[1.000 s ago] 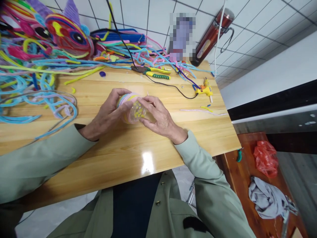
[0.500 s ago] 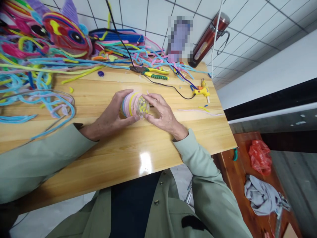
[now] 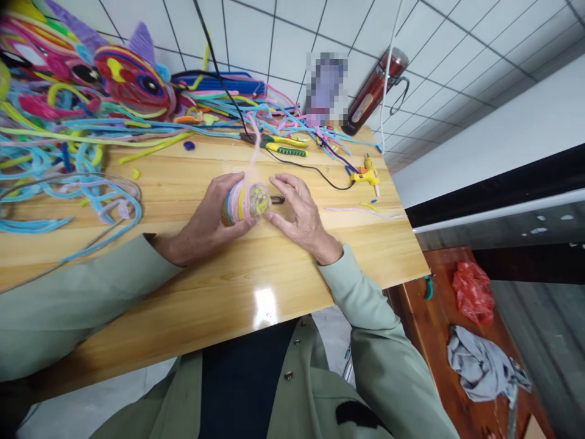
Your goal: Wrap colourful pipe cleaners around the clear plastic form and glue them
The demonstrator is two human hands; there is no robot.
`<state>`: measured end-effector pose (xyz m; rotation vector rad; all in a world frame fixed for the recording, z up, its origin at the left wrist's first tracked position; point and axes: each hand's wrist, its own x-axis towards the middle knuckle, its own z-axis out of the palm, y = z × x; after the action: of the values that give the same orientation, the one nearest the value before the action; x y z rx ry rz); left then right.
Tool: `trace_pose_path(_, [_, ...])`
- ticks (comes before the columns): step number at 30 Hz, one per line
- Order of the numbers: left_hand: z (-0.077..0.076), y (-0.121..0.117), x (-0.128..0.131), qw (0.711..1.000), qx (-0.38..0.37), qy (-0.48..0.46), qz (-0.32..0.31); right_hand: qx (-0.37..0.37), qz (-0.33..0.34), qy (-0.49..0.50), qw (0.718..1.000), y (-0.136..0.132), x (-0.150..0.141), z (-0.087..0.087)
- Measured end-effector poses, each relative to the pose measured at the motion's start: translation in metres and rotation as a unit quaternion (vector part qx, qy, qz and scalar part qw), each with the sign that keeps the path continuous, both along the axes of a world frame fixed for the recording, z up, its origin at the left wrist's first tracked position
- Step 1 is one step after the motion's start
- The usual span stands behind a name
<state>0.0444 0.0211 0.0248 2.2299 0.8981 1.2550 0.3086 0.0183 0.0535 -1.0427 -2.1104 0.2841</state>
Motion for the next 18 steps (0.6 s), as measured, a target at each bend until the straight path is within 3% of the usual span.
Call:
trace_pose_path(4, [-0.007,0.002,-0.002,0.999,-0.021,-0.032,0.028,0.011,-0.117,0.044,0.992,0.009,0.04,0.006])
trace_pose_path(8, [-0.009,0.001,-0.003,0.995,-0.061,-0.063,0.044,-0.045,-0.213,0.106,0.97,0.006,0.078,0.007])
trace_pose_path(14, [-0.002,-0.005,-0.004,0.996,-0.041,-0.009,0.073,-0.095,-0.191,-0.022,0.977,-0.022,0.072,0.009])
trace_pose_path(18, [-0.004,-0.006,-0.003,0.996,0.006,0.011,0.088,-0.148,-0.338,-0.017,0.929,-0.025,0.105,0.023])
